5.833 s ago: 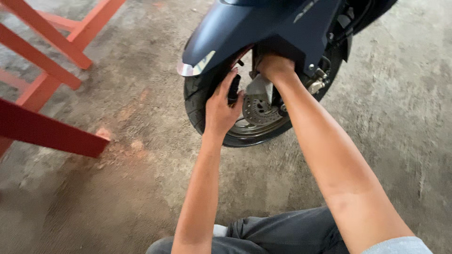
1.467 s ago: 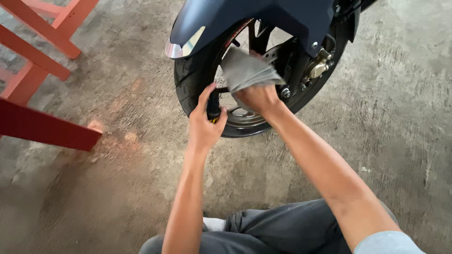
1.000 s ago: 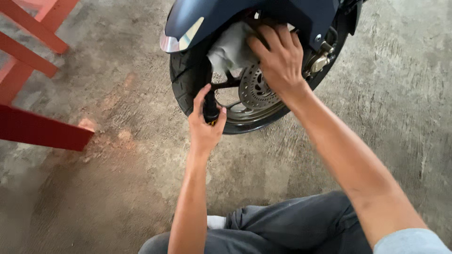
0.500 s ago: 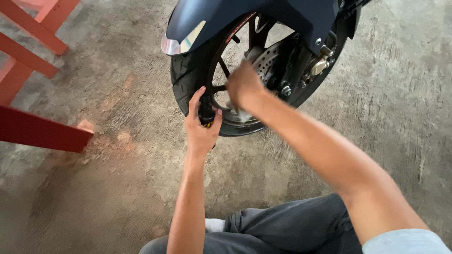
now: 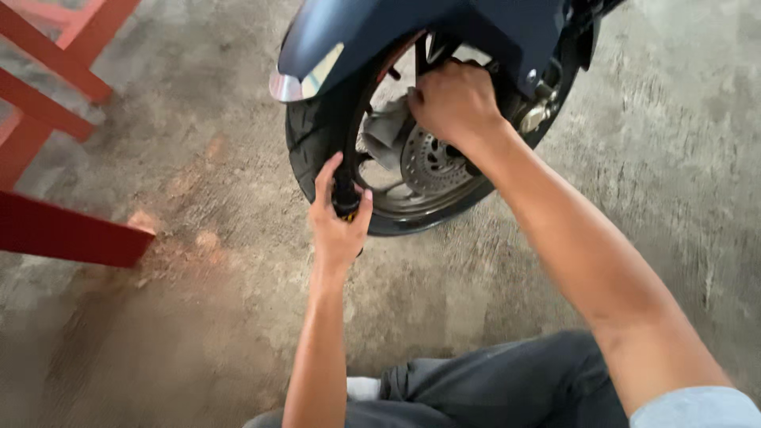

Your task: The person sits on the floor and cleans the front wheel of a motorcycle. They spray a cleaning solution from a small bottle onto the tire and rim, then wipe the surfaces with a cloth. The person rotates the wheel to access different sections and continues wiping the tire and rim until the end of the clip.

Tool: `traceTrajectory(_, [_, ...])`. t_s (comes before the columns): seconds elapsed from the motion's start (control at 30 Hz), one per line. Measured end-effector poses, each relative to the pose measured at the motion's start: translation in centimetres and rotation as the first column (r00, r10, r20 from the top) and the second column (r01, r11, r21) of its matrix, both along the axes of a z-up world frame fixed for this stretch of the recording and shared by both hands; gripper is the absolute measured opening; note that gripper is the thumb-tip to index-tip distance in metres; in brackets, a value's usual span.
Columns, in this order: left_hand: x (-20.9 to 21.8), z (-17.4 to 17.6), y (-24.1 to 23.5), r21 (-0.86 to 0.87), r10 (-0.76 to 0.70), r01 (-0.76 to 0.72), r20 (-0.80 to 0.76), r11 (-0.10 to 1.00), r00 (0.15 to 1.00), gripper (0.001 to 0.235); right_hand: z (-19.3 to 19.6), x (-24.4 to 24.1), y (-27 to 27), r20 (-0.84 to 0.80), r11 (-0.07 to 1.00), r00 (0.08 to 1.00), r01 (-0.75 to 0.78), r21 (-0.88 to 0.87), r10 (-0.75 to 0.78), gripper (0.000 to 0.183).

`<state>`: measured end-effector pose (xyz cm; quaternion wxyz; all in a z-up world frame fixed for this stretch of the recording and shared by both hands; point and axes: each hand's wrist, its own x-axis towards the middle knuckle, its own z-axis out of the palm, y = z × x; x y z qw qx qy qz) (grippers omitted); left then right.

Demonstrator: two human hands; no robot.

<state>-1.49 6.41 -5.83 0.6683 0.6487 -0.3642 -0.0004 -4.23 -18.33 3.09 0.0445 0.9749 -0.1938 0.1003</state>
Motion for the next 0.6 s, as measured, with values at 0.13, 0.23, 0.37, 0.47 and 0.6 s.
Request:
traceTrajectory(0.13, [-0.4,-0.7,0.2,0.037,-0.004,0.011,-0.164,0.999,0.986,0.063,1.3,0.4,-1.0,-0.185,0.987,0.978,0.119,0.107,-0.097,0.065])
traceTrajectory(0.23, [-0.3,-0.4,0.3,0.011,-0.005,0.006,-0.063,1.0,0.998,0.061,2.5,1.5,-0.8,-0.288,0.988,0.951,0.135,0.07,-0.11,0.082])
traceTrajectory(0.37, [-0.4,-0.5,-0.1,0.034,0.006,-0.004,-0.069,0.999,0.998,0.061,1.5,2.9,2.8,-0.541,0.989,0.831,0.069,-0.128,-0.128,0.068])
traceTrajectory(0.47, [-0.3,0.0,-0.7,0.017,-0.013,0.014,-0.049,1.0,0.999,0.06,1.6,2.9,3.3,-0.521,0.978,0.849,-0.026,-0.207,-0.088,0.046])
traceTrajectory(0.6, [-0.8,-0.6,-0.1,0.03,-0.014,0.017,-0.083,0.999,0.996,0.059,0.0,3.2,5.1,-0.521,0.957,0.85,-0.086,-0.277,-0.074,0.033])
